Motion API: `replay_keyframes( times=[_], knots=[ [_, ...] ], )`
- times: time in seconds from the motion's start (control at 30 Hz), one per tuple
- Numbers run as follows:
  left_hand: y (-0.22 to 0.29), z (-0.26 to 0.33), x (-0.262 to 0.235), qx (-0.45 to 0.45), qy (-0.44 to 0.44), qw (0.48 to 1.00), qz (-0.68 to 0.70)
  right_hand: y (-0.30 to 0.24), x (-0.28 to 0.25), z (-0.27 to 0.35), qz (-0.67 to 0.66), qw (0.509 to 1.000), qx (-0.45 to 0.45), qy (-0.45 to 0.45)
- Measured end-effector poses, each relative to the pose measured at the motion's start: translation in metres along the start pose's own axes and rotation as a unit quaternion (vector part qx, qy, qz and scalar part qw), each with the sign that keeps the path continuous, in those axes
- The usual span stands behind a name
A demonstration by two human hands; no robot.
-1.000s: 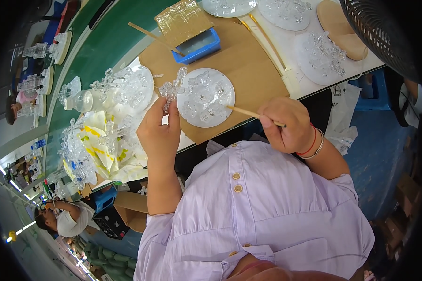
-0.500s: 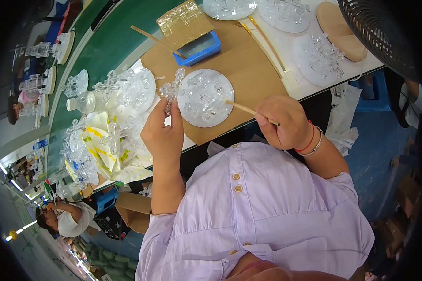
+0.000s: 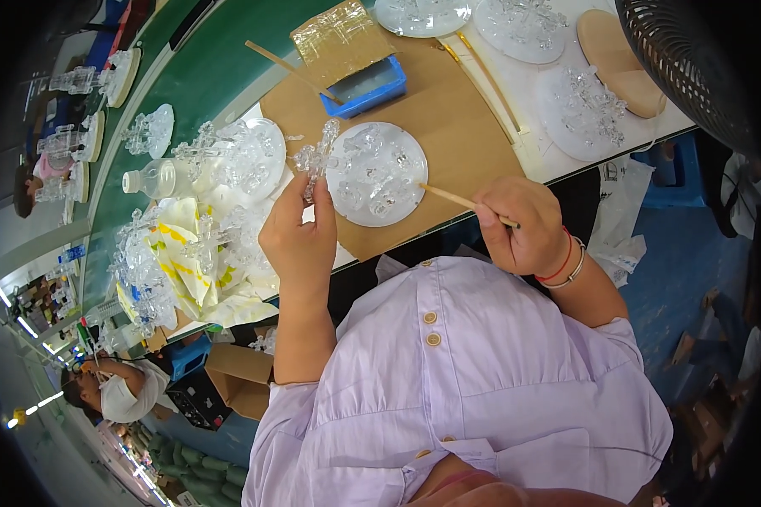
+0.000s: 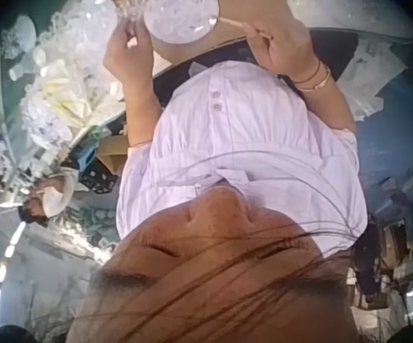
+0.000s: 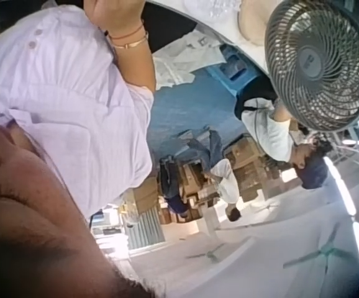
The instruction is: Applying glue to plastic decorative components using a brush and assembling them on a base plate.
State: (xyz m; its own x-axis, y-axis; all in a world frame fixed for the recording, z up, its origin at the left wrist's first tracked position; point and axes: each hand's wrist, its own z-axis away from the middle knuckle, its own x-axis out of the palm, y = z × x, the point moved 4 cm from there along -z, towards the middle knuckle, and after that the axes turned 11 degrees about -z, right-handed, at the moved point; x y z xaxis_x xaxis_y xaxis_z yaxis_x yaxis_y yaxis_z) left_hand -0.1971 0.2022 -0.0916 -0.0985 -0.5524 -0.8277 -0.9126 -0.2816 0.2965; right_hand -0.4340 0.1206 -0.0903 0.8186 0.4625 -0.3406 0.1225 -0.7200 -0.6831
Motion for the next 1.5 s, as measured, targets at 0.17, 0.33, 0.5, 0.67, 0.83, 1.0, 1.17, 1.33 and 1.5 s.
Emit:
replay_keyframes(
  times=[0.17, 0.33, 0.5, 0.67, 0.83, 1.0, 1.17, 1.33, 1.5],
  knots=[
    [0.003, -0.003, 0.001, -0.005, -0.009, 1.0, 0.004, -0.006, 0.006, 0.004, -0.033, 0.999, -0.009, -0.01],
    [0.003, -0.01, -0.002, -0.052, -0.06, 0.996, 0.046, -0.004, -0.001, 0.0, -0.033, 0.999, 0.014, 0.02],
    [-0.002, -0.028, -0.04, -0.042, -0.054, 0.996, 0.059, 0.006, -0.031, 0.004, -0.112, 0.978, 0.072, 0.162],
    [-0.016, -0.095, -0.085, 0.07, -0.013, 0.996, -0.058, 0.011, -0.049, -0.014, -0.234, 0.926, 0.048, 0.293],
    [-0.08, -0.202, -0.09, 0.072, -0.061, 0.96, -0.264, 0.017, -0.034, -0.03, -0.265, 0.923, 0.001, 0.278],
    [-0.193, -0.29, -0.017, 0.078, -0.109, 0.914, -0.383, 0.034, -0.035, -0.026, -0.249, 0.928, 0.024, 0.277],
    [-0.237, -0.311, 0.028, 0.034, -0.274, 0.878, -0.39, 0.039, -0.039, -0.026, -0.212, 0.94, 0.051, 0.263],
    [-0.232, -0.316, 0.028, 0.102, -0.274, 0.862, -0.414, 0.051, -0.037, -0.019, -0.236, 0.934, 0.054, 0.263],
    [-0.172, -0.338, -0.08, 0.083, -0.189, 0.948, -0.241, 0.042, -0.049, -0.008, -0.185, 0.926, 0.019, 0.327]
  ],
)
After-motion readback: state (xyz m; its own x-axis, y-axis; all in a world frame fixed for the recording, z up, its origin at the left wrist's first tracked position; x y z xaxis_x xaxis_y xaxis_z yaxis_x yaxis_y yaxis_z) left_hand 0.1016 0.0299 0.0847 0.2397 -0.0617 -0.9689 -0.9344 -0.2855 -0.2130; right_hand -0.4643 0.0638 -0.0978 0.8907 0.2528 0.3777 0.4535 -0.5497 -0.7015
